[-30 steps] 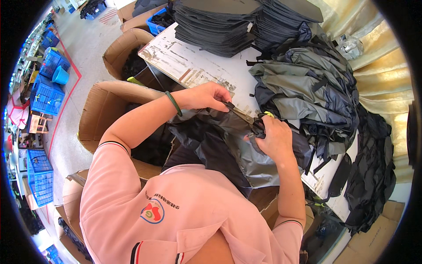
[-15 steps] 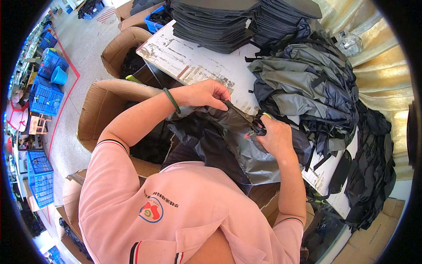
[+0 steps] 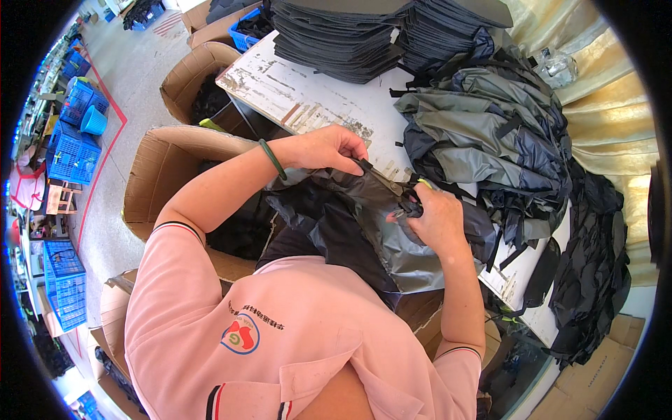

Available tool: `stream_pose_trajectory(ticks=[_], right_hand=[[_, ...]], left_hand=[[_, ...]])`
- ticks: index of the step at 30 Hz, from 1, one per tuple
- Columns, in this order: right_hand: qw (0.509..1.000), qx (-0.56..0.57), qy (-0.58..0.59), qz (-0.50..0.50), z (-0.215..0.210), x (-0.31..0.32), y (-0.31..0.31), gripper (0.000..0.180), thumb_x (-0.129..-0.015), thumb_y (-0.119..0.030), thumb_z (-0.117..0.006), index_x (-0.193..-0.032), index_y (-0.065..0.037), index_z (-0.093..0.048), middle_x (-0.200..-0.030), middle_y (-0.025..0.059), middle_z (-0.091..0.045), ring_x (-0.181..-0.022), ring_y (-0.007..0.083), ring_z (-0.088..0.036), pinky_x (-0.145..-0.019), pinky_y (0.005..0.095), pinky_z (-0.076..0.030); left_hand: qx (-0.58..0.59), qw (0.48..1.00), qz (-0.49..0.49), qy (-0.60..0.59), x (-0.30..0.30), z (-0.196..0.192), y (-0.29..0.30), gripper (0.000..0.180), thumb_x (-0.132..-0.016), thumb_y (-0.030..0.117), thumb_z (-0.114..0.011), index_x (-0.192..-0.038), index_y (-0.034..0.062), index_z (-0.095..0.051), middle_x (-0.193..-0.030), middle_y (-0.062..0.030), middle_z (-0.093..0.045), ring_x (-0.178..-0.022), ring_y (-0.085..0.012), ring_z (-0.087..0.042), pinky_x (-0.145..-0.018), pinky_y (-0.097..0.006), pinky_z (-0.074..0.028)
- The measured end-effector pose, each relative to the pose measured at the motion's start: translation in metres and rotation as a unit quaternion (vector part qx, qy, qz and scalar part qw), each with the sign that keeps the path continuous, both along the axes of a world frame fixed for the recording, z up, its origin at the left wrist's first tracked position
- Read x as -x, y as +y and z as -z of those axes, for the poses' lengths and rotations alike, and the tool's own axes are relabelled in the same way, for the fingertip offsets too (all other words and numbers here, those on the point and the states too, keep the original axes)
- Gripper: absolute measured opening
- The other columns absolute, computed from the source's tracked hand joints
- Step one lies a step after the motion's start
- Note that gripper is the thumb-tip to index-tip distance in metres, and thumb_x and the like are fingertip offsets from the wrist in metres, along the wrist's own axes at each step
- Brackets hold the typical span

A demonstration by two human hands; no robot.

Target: Inspecting and trimming loose threads from black fabric garment pieces using scissors.

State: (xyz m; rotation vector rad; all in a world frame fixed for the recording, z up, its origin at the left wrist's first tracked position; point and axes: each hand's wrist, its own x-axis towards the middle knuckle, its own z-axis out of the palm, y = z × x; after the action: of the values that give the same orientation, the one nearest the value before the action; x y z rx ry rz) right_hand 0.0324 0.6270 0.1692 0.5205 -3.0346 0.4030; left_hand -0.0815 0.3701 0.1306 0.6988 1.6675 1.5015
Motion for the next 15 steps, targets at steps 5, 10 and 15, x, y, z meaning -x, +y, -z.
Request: stream_pose_trajectory(ticks=[5,10,15], right_hand=[[1.000,-0.010,0.004,-0.011,0.004,0.000,0.005,0.046,-0.061,-0.036,-0.083,-0.082,-0.006,-0.056,-0.069,0.0130,-0.063,-0.067,0.0347,-0.062,-0.063,0.0422,-0.048],[0.997,0.070,-0.012,0.033,0.013,-0.001,0.009,0.036,-0.062,-0.020,-0.080,-0.085,-0.006,-0.056,-0.077,0.0126,-0.064,-0.073,0.0359,-0.062,-0.065,0.0423,-0.048],[0.993,0.107,-0.039,0.036,0.020,-0.007,0.012,0.033,-0.060,-0.006,-0.075,-0.088,-0.007,-0.056,-0.086,0.0129,-0.064,-0.081,0.0370,-0.061,-0.068,0.0422,-0.047]], left_hand=[[0.020,1.000,-0.004,0.023,-0.001,-0.001,-0.001,0.015,-0.083,0.008,-0.070,-0.095,0.0025,-0.064,-0.077,0.0046,-0.059,-0.067,-0.0021,-0.049,-0.059,-0.019,-0.039],[0.000,0.999,0.007,0.037,-0.001,-0.004,0.001,0.013,-0.082,0.009,-0.070,-0.089,0.0032,-0.061,-0.073,0.0051,-0.056,-0.065,-0.0028,-0.048,-0.056,-0.020,-0.039],[0.017,0.989,0.002,0.149,-0.006,-0.011,-0.004,0.017,-0.081,0.011,-0.072,-0.082,0.0057,-0.056,-0.069,0.0029,-0.054,-0.063,-0.0054,-0.047,-0.055,-0.022,-0.039]])
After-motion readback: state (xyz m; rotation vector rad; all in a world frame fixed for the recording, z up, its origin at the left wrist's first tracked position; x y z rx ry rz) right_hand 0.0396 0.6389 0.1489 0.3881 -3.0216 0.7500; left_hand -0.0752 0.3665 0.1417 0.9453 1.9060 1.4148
